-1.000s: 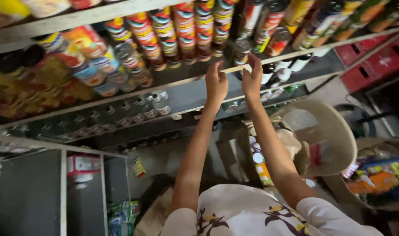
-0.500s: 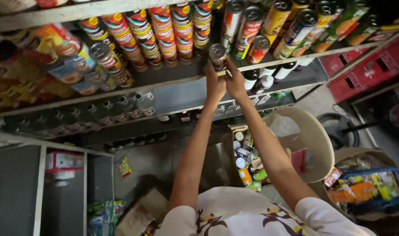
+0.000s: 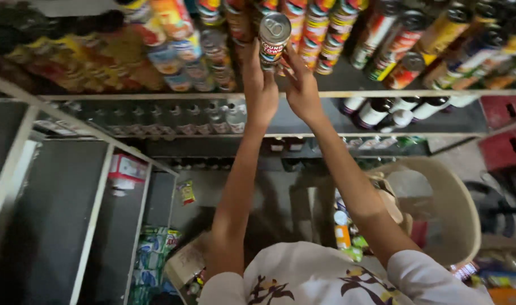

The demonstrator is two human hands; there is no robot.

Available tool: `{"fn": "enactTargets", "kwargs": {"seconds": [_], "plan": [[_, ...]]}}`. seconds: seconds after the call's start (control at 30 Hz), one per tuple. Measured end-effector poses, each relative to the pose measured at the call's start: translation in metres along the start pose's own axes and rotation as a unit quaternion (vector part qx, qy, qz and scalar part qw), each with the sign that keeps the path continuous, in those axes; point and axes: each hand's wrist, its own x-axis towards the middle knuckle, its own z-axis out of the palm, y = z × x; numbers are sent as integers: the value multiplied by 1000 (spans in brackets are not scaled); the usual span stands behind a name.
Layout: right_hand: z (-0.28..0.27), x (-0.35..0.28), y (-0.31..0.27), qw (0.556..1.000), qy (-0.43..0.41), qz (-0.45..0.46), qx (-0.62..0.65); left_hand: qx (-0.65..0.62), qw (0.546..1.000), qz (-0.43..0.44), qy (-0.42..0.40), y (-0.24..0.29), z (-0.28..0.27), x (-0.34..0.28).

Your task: Wiping individual canned goods with a cloth and organizing them onto store shelves.

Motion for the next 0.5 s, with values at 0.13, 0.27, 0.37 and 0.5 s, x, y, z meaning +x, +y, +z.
{"fn": "enactTargets", "kwargs": {"seconds": [0.13, 0.27, 0.37, 0.5], "plan": [[45, 29, 10, 999, -32, -18, 9, 33, 998, 20, 39, -39, -42, 20], [74, 56, 9, 997, -58, -46, 8, 0, 999, 23, 38, -56, -66, 45], [88, 68, 15, 997, -60, -37, 0, 9, 999, 8, 40, -75, -72, 57], [99, 81, 30, 998, -56, -29, -7, -54, 997, -46, 33, -83, -80, 68]]}}
